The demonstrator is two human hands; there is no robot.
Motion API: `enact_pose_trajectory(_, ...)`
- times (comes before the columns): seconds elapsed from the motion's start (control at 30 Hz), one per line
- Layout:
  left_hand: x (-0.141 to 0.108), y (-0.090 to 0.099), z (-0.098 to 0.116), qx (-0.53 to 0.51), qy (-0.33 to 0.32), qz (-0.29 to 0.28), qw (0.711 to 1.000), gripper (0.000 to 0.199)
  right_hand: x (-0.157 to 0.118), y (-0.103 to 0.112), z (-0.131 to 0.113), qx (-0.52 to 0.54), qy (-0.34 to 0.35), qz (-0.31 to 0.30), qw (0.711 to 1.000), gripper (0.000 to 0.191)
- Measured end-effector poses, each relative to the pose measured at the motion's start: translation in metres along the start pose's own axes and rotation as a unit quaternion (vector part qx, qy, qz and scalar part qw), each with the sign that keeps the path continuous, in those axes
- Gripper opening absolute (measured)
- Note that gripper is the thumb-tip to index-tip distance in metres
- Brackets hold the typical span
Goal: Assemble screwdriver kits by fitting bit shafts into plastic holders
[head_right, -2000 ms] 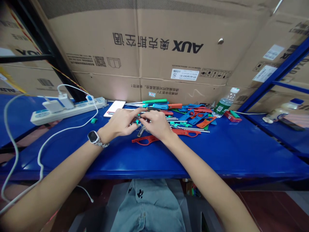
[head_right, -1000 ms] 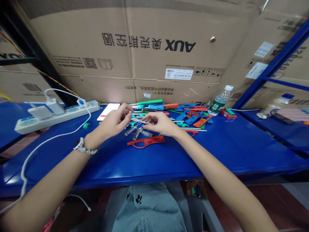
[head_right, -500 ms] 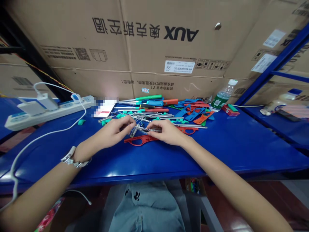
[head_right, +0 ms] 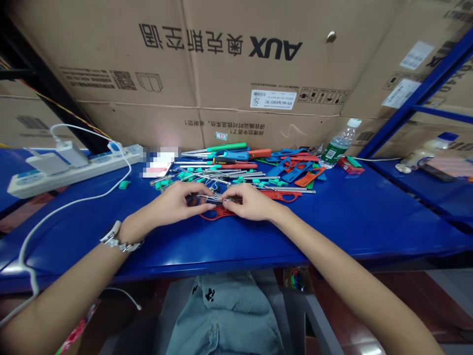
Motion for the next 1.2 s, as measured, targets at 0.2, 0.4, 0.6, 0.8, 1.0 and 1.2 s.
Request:
enact_pose_trajectory(0.2,0.004,-0.006,0.007,0.031,-0.007,-0.044,0.999,0.014,0.005,-0.001,0.002,0.086,-0.023,-0.016,0.996,0.025)
enact_pose_trajectory(0.4,0.002,-0.006,0.006,0.027,-0.009,-0.060,0.998,0.013,0.001,0.003,0.000,0.027,-0.012,0.018,0.999,0.026)
enact_pose_trajectory(0.6,0.002,-0.006,0.006,0.016,0.015,-0.082,0.996,0.015,-0.003,-0.003,0.001,-0.077,0.021,0.044,0.996,0.023)
enact_pose_trajectory(0.8,0.001,-0.007,0.001,0.019,0.044,-0.085,0.995,0.019,-0.002,-0.005,0.005,-0.132,0.025,0.057,0.989,0.028)
enact_pose_trajectory(1.0,-0.002,-0.002,0.000,0.016,-0.024,-0.038,0.999,0.026,0.001,-0.005,0.010,-0.151,0.019,0.079,0.985,0.027)
enact_pose_trajectory(1.2,-0.001,-0.002,-0.002,-0.013,-0.072,-0.051,0.996,0.021,-0.011,-0.001,-0.009,-0.152,0.063,0.119,0.979,0.018)
Point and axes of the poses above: each hand's wrist, its own x-axis towards the middle knuckle, its own y-axis out of the back of the hand, z = x × y, the point moved 3 cm from there along x, towards the middle knuckle, and after that the axes turned 4 degrees about z, right-handed, at the moved point
